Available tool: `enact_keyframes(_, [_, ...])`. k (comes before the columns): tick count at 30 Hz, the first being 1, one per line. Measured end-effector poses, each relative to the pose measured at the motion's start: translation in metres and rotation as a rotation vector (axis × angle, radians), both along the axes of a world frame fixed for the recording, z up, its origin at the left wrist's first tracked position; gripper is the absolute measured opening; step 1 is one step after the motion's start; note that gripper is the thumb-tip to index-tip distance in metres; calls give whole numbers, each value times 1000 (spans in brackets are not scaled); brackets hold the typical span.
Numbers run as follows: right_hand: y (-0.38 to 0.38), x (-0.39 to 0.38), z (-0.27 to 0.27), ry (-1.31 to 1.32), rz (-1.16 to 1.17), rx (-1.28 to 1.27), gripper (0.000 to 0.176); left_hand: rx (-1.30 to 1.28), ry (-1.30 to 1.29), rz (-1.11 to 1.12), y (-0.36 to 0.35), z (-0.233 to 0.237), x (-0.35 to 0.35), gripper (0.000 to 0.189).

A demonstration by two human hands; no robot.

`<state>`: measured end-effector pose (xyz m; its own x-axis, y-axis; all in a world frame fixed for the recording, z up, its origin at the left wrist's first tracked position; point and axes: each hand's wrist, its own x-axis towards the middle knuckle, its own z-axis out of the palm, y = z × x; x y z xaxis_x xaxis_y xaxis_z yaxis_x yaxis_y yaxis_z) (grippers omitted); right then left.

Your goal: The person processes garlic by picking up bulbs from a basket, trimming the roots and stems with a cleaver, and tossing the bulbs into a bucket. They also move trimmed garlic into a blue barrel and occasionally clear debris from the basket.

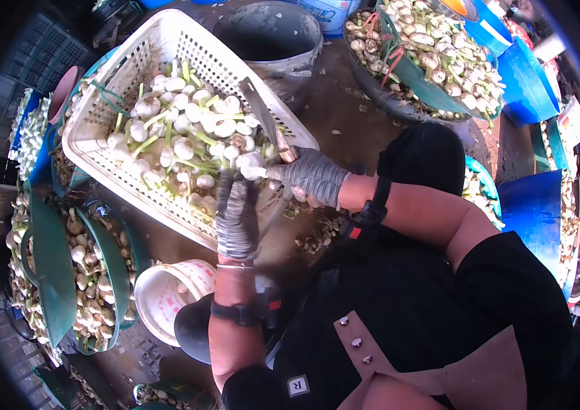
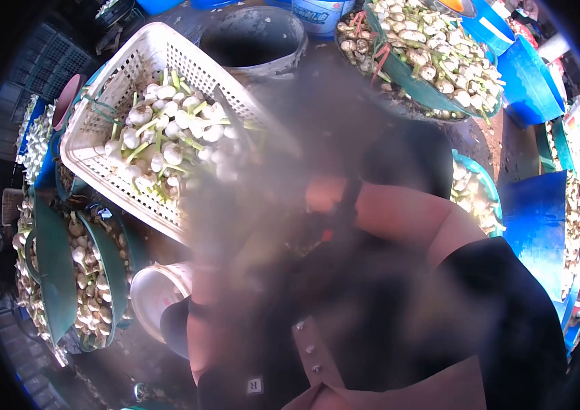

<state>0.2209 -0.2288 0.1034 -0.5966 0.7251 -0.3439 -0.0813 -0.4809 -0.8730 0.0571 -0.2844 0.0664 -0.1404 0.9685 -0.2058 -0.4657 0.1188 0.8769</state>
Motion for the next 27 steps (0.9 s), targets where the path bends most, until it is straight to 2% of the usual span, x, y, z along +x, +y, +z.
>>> enact_keyframes(1, [-5, -5, -7, 89, -62, 103, 19, 195, 202, -141, 0, -20, -1, 44])
enact_keyframes(2, [-8, -8, -14, 180, -123, 203, 20, 194, 205, -133, -1, -38, -5, 44])
enact_keyframes(3, [-9, -10, -19, 9, -98, 288, 24, 33, -153, -107, 1, -34, -5, 45])
enact_keyframes(4, [-9, -12, -24, 12, -95, 287, 24, -130, -510, -81, 2, -30, -5, 46])
enact_keyframes(5, [-8, -12, -29, -187, -87, 732, 26, 9, -421, -102, 1, -25, -8, 44])
enact_keyframes(6, [-7, -13, -28, -392, -77, 1175, 28, 8, -420, -102, -1, -15, -9, 44])
enact_keyframes(7, [-6, -8, -22, -439, 100, 807, 32, -50, -567, -96, -3, -9, -10, 42])
enact_keyframes(8, [-5, -7, -25, -441, 99, 807, 32, -109, -714, -90, -5, -7, -10, 41])
enact_keyframes(9, [-4, -7, -29, -551, 92, 785, 33, 130, -223, -163, -3, -14, -6, 39])
enact_keyframes(10, [-3, -6, -33, -661, 86, 761, 34, 130, -226, -166, -4, -19, -8, 39])
enact_keyframes(11, [-2, -3, -36, -664, 85, 761, 34, 373, 384, -133, -5, -23, -12, 40])
enact_keyframes(12, [-1, 0, -35, -539, 80, 873, 34, 602, 999, -86, -5, -19, -12, 41])
enact_keyframes(13, [1, 3, -33, -409, 76, 982, 34, 545, 869, -107, -6, -11, -9, 35])
enact_keyframes(14, [2, 8, -31, -408, 78, 980, 34, 543, 869, -106, -6, -11, -6, 35])
enact_keyframes(16, [4, 20, -7, -667, 154, 1129, 33, 195, -432, -76, -6, -8, -3, 33])
enact_keyframes(17, [8, 28, -18, -525, 128, 1137, 27, 99, -237, -118, -8, -2, -9, 34])
enact_keyframes(18, [10, 28, -15, -524, 128, 1136, 27, 99, -237, -118, -4, -15, -18, 34])
enact_keyframes(20, [8, 32, -2, -710, 300, 1200, 20, 861, 1025, -52, 5, -51, -32, 34])
enact_keyframes(21, [6, 31, 12, -714, 292, 1196, 20, 739, 1271, -77, -6, -21, -27, 32])
enact_keyframes(23, [3, 25, 39, -909, 520, 1151, 16, 619, 1266, -115, -10, -22, -28, 31])
enact_keyframes(27, [0, 27, 22, -996, 520, 1183, 16, 564, 1238, -110, -16, -31, -30, 29])
